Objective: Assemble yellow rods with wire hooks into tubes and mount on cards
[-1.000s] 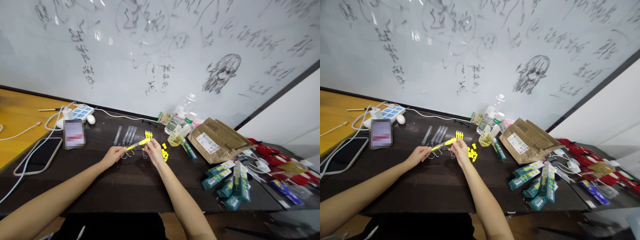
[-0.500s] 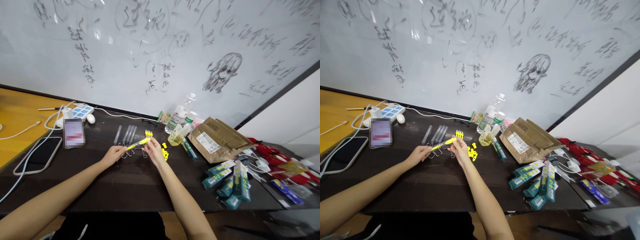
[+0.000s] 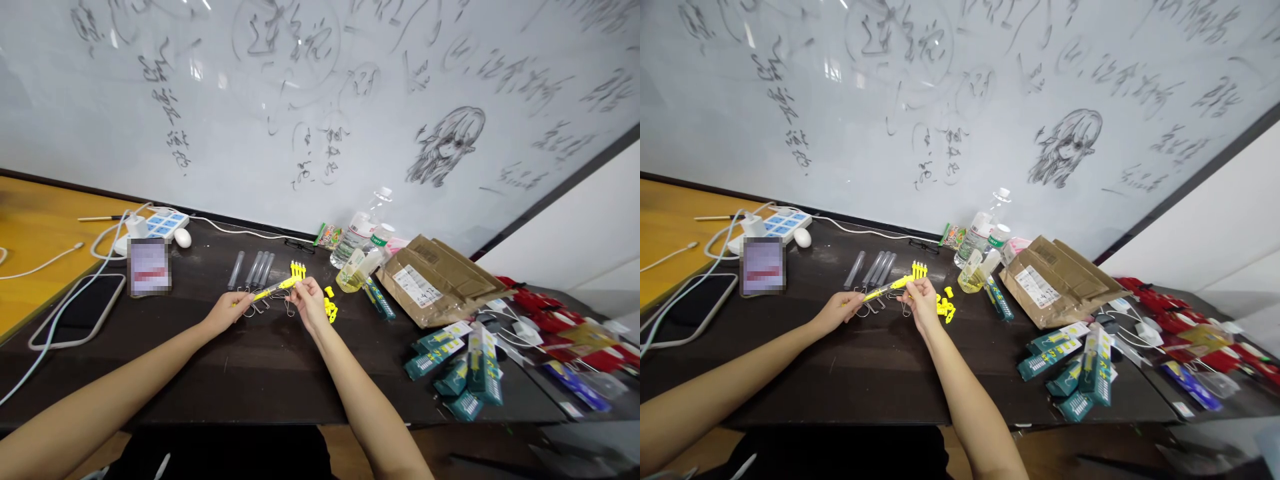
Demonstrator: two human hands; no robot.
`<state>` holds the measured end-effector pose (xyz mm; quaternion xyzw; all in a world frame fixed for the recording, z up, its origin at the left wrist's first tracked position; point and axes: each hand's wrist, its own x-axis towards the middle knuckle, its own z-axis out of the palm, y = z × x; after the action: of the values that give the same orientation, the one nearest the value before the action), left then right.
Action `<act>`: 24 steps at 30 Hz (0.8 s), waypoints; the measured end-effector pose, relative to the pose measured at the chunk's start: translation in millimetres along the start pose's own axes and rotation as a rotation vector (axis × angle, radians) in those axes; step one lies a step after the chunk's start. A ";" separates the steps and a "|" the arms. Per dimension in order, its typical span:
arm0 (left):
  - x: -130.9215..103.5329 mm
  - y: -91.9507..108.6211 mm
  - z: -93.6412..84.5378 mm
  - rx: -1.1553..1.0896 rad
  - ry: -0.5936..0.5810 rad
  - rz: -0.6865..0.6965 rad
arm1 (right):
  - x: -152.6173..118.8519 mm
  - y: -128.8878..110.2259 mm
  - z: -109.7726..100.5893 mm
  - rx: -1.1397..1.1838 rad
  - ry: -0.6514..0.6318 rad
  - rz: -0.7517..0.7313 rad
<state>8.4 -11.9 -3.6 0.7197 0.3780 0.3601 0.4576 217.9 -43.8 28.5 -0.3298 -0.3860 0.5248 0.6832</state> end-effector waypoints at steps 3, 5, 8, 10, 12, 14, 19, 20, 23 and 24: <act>-0.1 0.9 0.6 -0.002 0.001 -0.015 | -0.8 -2.2 1.4 0.012 -0.007 -0.009; -0.2 1.2 0.8 0.000 -0.002 -0.008 | -1.1 -4.3 1.6 0.018 -0.045 0.006; -0.3 1.8 0.5 -0.009 -0.002 -0.005 | -0.5 -5.4 0.4 -0.004 -0.104 0.033; -0.5 2.7 0.2 -0.017 -0.002 -0.017 | 0.4 -4.1 -1.2 -0.022 -0.104 0.032; -0.9 4.0 -0.1 -0.018 -0.006 -0.028 | 1.1 -1.9 -2.6 -0.032 -0.081 0.022; -1.4 5.5 -0.3 -0.004 -0.017 -0.017 | 1.4 0.2 -3.1 -0.035 -0.053 0.013; -2.0 5.7 -0.8 0.034 -0.025 0.027 | 0.3 0.5 0.6 -0.033 0.011 -0.023; -1.9 5.1 -0.8 0.035 -0.024 0.022 | 0.0 -0.1 1.6 -0.033 0.016 -0.028; -1.4 3.2 -0.9 0.035 -0.026 0.008 | -0.9 -1.9 3.7 -0.039 0.021 -0.043; -1.1 2.8 -0.9 0.035 -0.027 0.010 | -1.2 -2.3 4.1 -0.043 0.021 -0.049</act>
<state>7.8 -13.5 -0.9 0.7342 0.3743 0.3459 0.4485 215.3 -45.4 32.2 -0.3406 -0.3979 0.4958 0.6927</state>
